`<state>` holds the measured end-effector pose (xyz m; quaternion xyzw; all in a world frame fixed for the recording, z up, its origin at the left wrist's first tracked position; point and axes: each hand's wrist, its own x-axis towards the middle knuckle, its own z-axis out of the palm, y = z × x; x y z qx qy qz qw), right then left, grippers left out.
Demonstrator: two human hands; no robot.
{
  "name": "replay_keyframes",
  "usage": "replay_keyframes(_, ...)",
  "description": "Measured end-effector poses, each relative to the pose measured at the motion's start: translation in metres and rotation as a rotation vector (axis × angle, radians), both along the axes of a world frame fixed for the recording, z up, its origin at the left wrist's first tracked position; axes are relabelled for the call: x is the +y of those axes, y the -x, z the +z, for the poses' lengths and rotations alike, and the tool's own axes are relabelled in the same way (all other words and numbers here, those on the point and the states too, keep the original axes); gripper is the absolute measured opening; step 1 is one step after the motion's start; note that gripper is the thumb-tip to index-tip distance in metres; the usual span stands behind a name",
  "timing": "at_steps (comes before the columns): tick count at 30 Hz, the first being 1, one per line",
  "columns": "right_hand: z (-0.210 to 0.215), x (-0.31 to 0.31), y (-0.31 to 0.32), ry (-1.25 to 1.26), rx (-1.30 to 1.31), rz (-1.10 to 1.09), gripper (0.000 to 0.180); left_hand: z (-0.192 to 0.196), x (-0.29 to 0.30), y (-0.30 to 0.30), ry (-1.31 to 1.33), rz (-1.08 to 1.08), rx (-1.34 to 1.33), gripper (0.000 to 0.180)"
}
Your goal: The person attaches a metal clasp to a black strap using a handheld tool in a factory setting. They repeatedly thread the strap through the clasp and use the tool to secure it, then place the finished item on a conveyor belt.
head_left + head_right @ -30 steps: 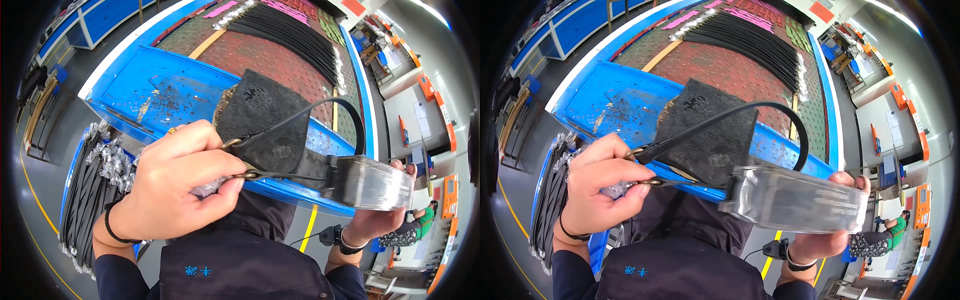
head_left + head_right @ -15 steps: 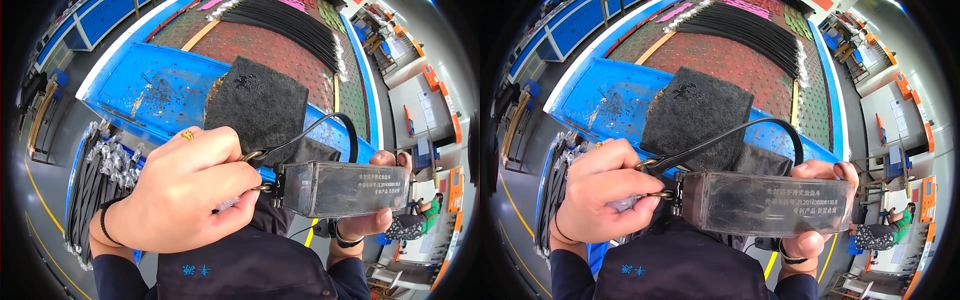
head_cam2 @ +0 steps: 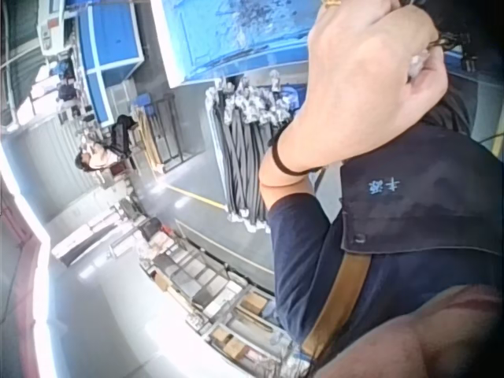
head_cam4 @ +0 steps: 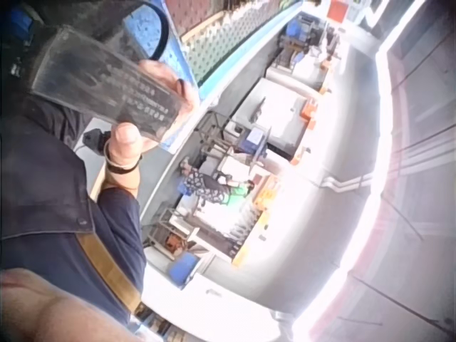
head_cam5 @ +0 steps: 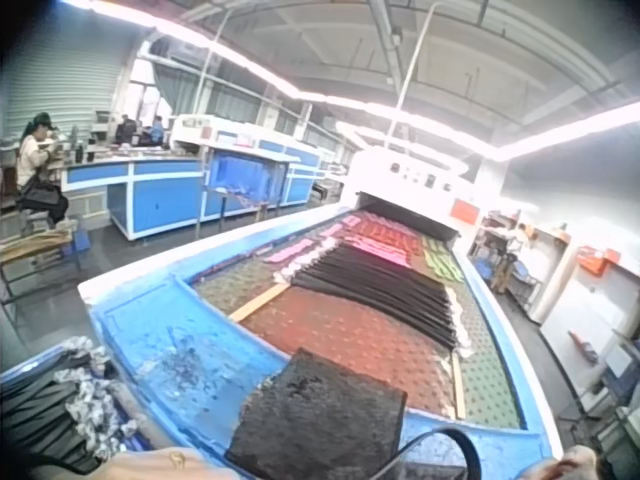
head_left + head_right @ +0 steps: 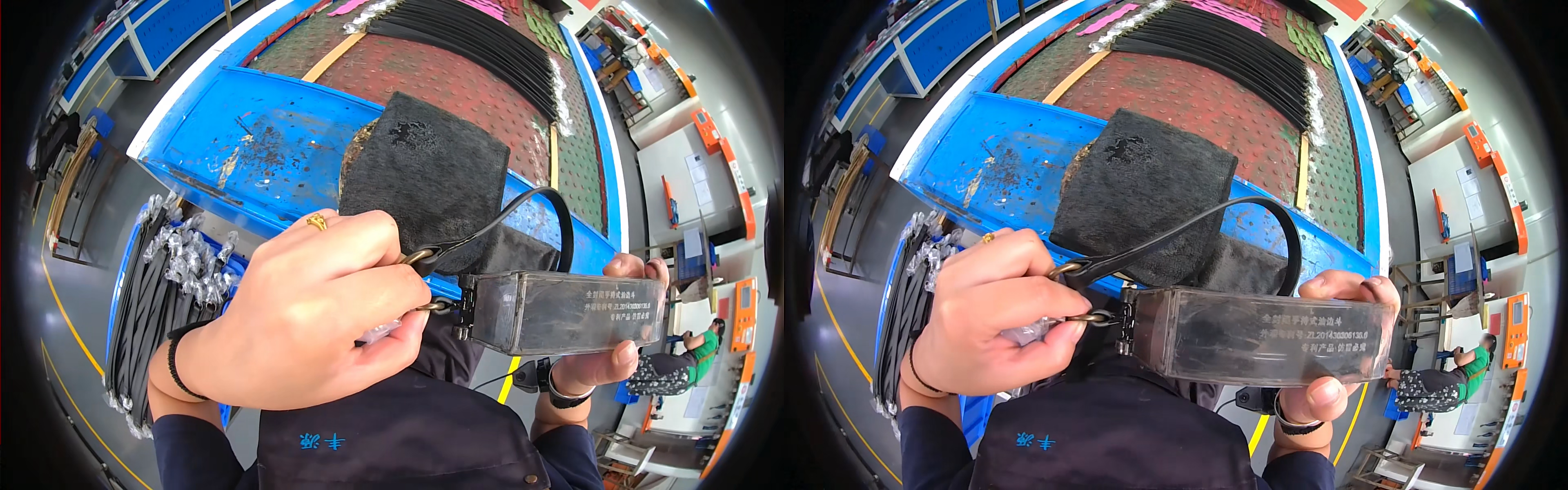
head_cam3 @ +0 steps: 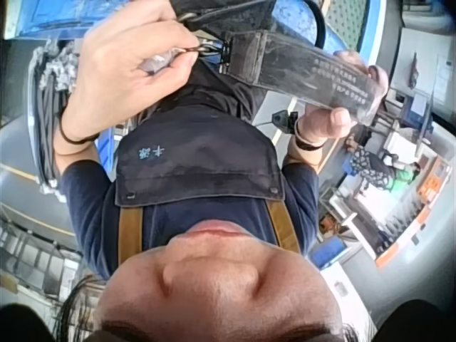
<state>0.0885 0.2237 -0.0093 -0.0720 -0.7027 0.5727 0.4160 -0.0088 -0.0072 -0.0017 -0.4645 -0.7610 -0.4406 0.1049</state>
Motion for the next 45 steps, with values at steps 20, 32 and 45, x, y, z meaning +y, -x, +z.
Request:
replay_keyframes(20,0.001,0.002,0.002,0.125,-0.006,0.088,0.089,0.003,0.003,-0.006,0.038,0.044,0.192,0.025)
replay_keyframes(32,-0.005,0.018,-0.003,0.229,0.145,0.142,0.078,0.002,-0.001,-0.006,0.021,0.086,0.189,0.026)
replay_keyframes(45,0.008,0.067,0.004,0.562,0.494,0.798,0.055,-0.016,-0.039,0.005,-0.047,0.306,0.047,0.011)
